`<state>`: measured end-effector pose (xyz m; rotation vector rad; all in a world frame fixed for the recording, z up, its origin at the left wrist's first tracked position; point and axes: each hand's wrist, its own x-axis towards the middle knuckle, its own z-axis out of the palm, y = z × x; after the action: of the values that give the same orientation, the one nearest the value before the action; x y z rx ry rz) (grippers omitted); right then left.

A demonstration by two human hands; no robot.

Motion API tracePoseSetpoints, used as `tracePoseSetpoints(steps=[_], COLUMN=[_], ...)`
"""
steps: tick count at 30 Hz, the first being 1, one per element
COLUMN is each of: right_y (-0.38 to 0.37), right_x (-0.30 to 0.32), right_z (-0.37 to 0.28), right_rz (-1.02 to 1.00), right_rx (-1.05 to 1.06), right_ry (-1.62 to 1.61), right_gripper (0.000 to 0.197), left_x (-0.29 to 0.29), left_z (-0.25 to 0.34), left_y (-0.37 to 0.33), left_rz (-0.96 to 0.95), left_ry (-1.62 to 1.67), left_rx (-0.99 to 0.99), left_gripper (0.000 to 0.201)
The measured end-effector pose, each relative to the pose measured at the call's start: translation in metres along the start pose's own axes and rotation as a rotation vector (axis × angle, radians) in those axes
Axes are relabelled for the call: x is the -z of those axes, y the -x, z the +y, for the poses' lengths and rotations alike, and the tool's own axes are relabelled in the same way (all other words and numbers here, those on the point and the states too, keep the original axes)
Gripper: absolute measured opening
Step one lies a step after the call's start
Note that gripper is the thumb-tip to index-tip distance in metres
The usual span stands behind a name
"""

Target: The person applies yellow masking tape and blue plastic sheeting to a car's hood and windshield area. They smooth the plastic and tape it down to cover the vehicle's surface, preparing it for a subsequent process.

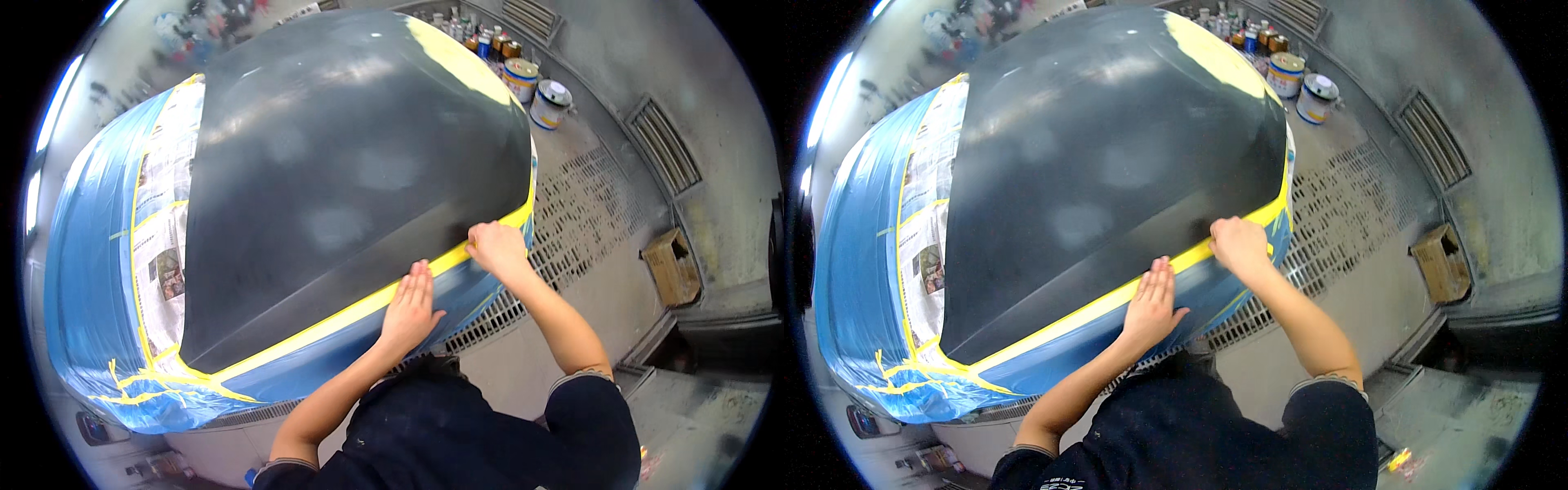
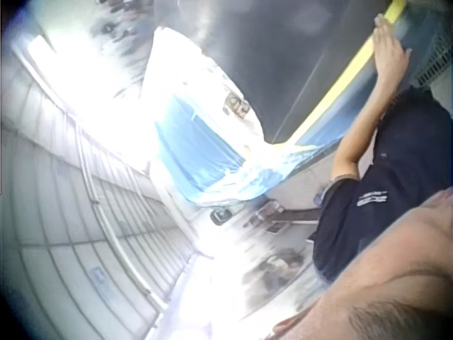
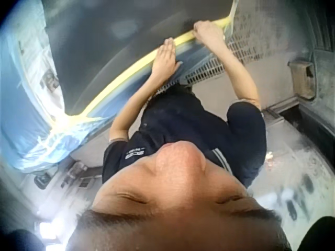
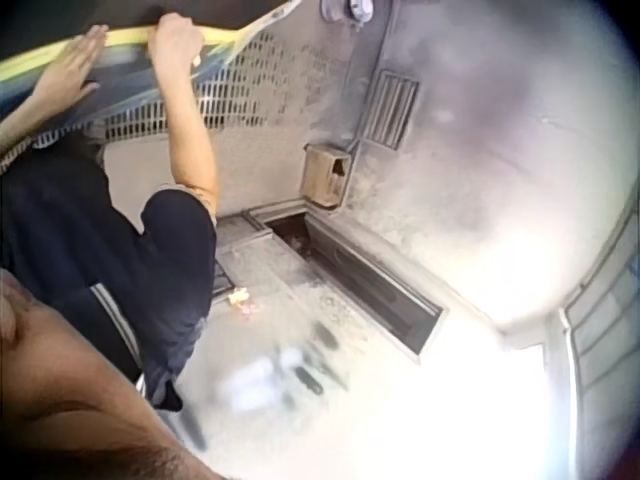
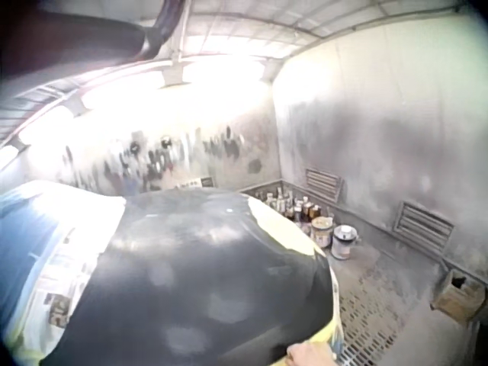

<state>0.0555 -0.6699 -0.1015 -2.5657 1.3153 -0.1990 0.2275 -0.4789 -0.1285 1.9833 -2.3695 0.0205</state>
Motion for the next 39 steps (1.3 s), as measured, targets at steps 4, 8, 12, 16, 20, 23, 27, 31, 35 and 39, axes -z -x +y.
tracePoseSetpoints(steps=[4,8,12,16,20,23,27,31,35,39], right_y=[-0.004,-0.007,-0.011,-0.007,0.012,0.046,0.115,0.190,0.252,0.293], right_x=[0.002,-0.007,0.009,0.019,0.042,0.063,0.080,0.081,0.061,0.033], right_z=[-0.001,0.000,-0.019,-0.051,-0.089,-0.140,-0.215,-0.299,-0.395,-0.515], right_rz=[-0.001,0.045,0.100,0.131,0.243,0.299,0.348,0.215,-0.040,-0.091], right_rx=[0.043,0.173,0.199,0.240,0.259,0.268,0.219,0.058,-0.029,0.430], right_ry=[0.018,-0.011,-0.036,-0.071,-0.169,-0.279,-0.487,-0.776,-0.968,-0.619], right_gripper=[0.021,0.028,0.027,0.028,0.030,0.032,0.036,0.041,0.046,0.041], left_x=[0.014,-0.029,-0.061,-0.078,-0.076,-0.122,-0.101,-0.070,-0.044,-0.042], left_z=[0.014,0.023,0.040,0.040,0.034,0.069,0.062,0.009,-0.046,-0.112], left_y=[-0.052,-0.065,-0.070,-0.065,-0.075,-0.088,-0.057,0.102,0.308,0.516], left_rz=[-0.030,0.157,0.325,0.259,0.364,0.562,0.632,0.179,-0.055,0.088], left_ry=[0.180,0.364,0.372,0.317,0.363,0.212,0.500,1.096,1.462,1.529], left_rx=[-0.044,0.015,0.015,-0.059,-0.102,-0.070,-0.157,-0.341,-0.272,0.082], left_gripper=[0.101,0.096,0.062,0.068,0.069,0.065,0.052,0.048,0.045,0.042])
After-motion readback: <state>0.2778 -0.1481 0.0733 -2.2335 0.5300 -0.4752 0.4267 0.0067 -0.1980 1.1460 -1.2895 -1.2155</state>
